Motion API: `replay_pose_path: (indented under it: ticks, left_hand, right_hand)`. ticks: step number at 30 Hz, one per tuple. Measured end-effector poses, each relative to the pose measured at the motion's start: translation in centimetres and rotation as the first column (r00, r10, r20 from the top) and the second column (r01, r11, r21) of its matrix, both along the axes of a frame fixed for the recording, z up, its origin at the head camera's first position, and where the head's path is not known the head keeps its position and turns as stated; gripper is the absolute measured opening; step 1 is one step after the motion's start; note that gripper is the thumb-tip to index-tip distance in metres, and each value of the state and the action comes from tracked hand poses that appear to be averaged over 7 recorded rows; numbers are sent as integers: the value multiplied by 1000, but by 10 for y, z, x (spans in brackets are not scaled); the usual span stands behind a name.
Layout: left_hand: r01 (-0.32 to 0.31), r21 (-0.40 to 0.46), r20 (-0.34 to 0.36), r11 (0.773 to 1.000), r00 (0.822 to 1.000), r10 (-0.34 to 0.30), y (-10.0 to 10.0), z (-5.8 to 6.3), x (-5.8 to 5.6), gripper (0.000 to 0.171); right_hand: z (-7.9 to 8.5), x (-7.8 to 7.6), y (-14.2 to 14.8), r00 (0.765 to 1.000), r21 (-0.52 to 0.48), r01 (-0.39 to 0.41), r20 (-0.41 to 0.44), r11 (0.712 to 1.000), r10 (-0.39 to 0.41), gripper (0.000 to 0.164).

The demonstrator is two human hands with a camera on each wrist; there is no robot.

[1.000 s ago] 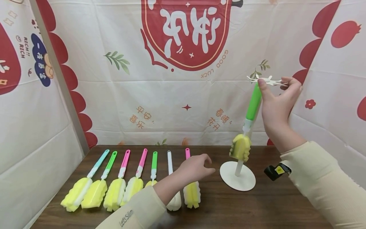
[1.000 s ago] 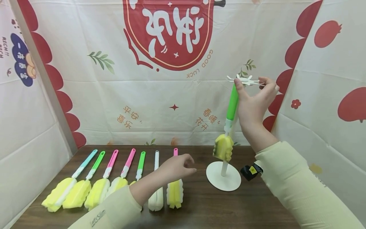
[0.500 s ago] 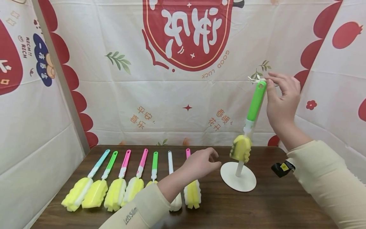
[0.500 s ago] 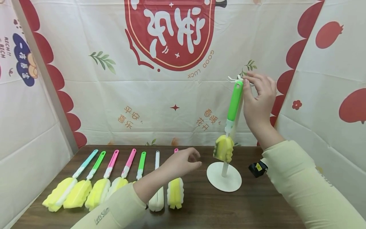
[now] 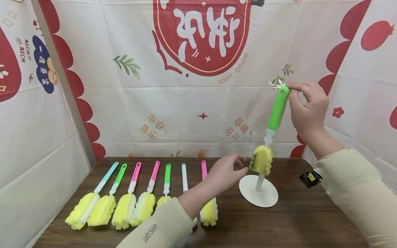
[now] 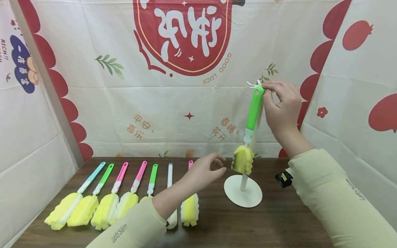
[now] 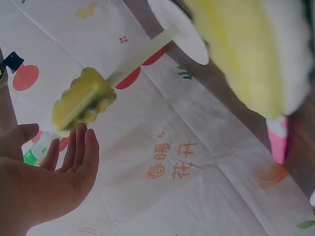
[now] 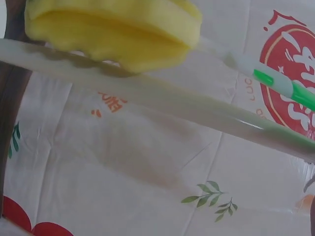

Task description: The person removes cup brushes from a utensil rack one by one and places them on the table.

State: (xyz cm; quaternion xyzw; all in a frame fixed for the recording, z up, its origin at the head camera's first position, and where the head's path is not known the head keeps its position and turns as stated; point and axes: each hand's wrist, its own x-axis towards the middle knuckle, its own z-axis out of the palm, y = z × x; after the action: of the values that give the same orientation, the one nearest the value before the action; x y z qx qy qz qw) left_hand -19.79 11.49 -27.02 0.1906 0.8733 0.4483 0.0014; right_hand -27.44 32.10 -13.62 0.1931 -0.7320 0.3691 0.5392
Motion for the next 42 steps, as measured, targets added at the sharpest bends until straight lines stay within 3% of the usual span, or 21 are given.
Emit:
replay_pose_path:
  ticks: [5, 18, 26, 30, 42]
  left_hand:
    - [-9, 34, -58, 999, 998, 11, 12, 6, -3, 28]
    - [-103, 111, -65, 988, 992, 111, 31, 8, -14, 40]
    - [-20, 117, -144, 993, 989, 37, 46, -1, -20, 57]
    - [-4, 134, -180, 991, 983, 28, 49, 2, -24, 61]
    - [84, 198, -145, 977, 988, -56, 49, 19, -27, 62]
  right_hand:
    - [1, 0, -5, 999, 1, -5, -43, 1000, 5, 23]
    - [-4, -6, -3, 999, -34, 0, -48, 999, -2, 26]
    - [-5, -2, -7, 999, -44, -6, -34, 999, 5, 28]
    - [-9, -7, -4, 999, -30, 0, -37, 1000, -1, 28]
    - [-13, -14, 2, 997, -4, 1, -74, 1000, -1, 28]
